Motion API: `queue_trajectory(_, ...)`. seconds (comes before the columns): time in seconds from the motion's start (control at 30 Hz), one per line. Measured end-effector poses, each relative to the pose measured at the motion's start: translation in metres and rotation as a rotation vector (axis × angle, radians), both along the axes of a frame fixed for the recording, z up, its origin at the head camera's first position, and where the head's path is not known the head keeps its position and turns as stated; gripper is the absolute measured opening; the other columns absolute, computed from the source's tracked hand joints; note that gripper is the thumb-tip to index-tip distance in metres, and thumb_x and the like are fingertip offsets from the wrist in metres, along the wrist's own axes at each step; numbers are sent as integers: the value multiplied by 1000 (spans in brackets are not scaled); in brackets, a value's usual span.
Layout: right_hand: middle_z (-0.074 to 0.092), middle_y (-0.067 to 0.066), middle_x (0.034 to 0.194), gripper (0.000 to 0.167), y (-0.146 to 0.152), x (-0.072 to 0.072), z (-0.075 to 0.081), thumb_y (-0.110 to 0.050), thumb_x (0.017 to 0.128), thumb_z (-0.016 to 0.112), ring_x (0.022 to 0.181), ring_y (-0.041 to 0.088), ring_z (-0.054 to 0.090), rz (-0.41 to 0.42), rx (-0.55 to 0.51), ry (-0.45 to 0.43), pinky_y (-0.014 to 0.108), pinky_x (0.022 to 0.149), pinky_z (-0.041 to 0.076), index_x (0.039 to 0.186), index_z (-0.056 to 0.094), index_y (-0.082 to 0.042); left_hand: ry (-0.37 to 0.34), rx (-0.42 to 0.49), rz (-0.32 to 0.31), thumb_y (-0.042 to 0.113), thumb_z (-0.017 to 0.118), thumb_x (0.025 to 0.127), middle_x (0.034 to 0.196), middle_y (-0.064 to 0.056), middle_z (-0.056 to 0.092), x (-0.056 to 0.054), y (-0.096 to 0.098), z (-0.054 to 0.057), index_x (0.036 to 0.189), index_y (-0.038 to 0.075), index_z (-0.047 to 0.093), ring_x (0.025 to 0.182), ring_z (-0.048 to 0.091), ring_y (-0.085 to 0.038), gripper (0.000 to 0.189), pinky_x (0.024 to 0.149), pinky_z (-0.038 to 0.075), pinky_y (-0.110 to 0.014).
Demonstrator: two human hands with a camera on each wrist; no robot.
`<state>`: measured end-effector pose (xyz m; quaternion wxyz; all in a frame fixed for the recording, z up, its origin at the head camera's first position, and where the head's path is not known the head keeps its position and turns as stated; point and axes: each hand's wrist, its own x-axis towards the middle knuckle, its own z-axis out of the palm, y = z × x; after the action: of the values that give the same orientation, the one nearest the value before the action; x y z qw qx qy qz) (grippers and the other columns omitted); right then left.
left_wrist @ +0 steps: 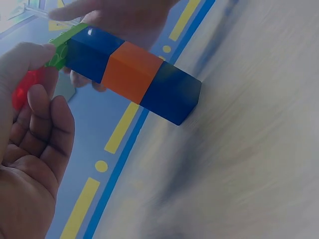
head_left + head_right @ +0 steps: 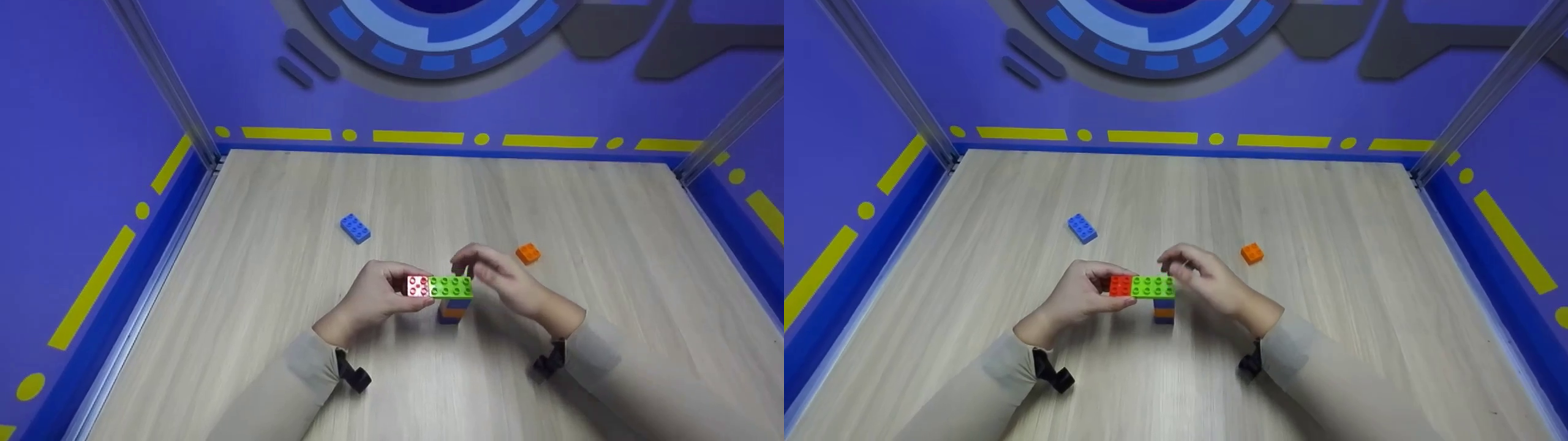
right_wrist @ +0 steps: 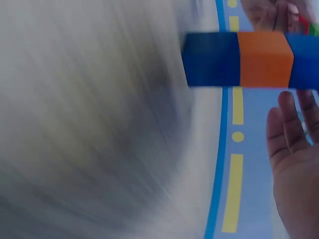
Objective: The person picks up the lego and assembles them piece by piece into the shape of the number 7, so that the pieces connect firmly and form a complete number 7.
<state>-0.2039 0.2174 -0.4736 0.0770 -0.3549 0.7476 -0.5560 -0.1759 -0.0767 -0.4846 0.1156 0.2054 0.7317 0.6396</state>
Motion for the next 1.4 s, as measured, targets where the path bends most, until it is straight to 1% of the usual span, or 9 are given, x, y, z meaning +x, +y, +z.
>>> queue_trajectory(0.1,72,10,120,35,-7,-19,9,-15,123,40,113,27,67,-80,61,-37,27,98,56,136,68,2,4,-8,1,9,96,89,107,-14,84,1,1,0,123,2,85,83,68,-7,37,70,56,-17)
queue_trajectory(0.27,72,15,131,37,-29,-55,19,-32,121,52,121,30,67,-207,245,-104,35,102,56,142,68,-5,-1,2,-10,8,95,89,104,-14,84,1,2,1,123,1,85,81,67,-6,36,69,56,-17)
queue_trajectory(0.43,69,13,148,54,-51,-96,22,-48,116,62,131,32,66,-227,419,-156,48,109,56,152,66,-8,18,-7,-15,7,95,88,105,-15,84,1,4,2,123,2,85,80,66,-5,37,68,55,-17)
queue_trajectory(0.53,67,13,151,59,-63,-117,25,-50,112,66,132,32,66,-235,456,-191,49,109,58,155,64,-9,10,-2,-18,6,95,88,102,-15,84,1,5,3,122,1,85,77,66,-4,36,66,54,-16)
queue_trajectory(0.63,67,11,151,61,-78,-130,27,-49,109,70,133,31,65,-226,449,-209,47,109,58,157,63,-12,-28,13,-33,5,94,90,96,-13,84,1,6,3,124,-1,84,71,68,-4,36,62,56,-18)
queue_trajectory(0.83,67,13,150,63,-109,-138,21,-45,106,77,134,32,66,-173,368,-230,50,114,58,160,62,-15,-54,28,-54,4,92,91,89,-9,84,1,6,5,125,-1,83,66,70,-4,35,58,58,-19)
queue_trajectory(1.1,66,14,158,55,-136,-141,1,-33,111,70,143,37,62,7,488,-111,59,126,48,163,61,-18,-46,32,-51,3,92,90,86,1,81,0,3,4,124,0,84,69,70,-3,35,60,58,-18)
queue_trajectory(1.23,69,13,154,59,-146,-142,-9,-34,109,73,141,35,64,19,491,-88,56,126,50,162,61,-13,-43,28,-43,4,92,90,87,0,82,0,1,2,124,0,84,70,71,-2,35,61,58,-18)
queue_trajectory(1.4,76,13,141,62,-161,-144,-20,-35,103,84,126,28,69,-15,498,-52,50,117,58,154,67,-5,-31,28,-44,5,92,91,86,0,82,1,-1,0,124,1,84,70,70,-2,34,61,57,-17)
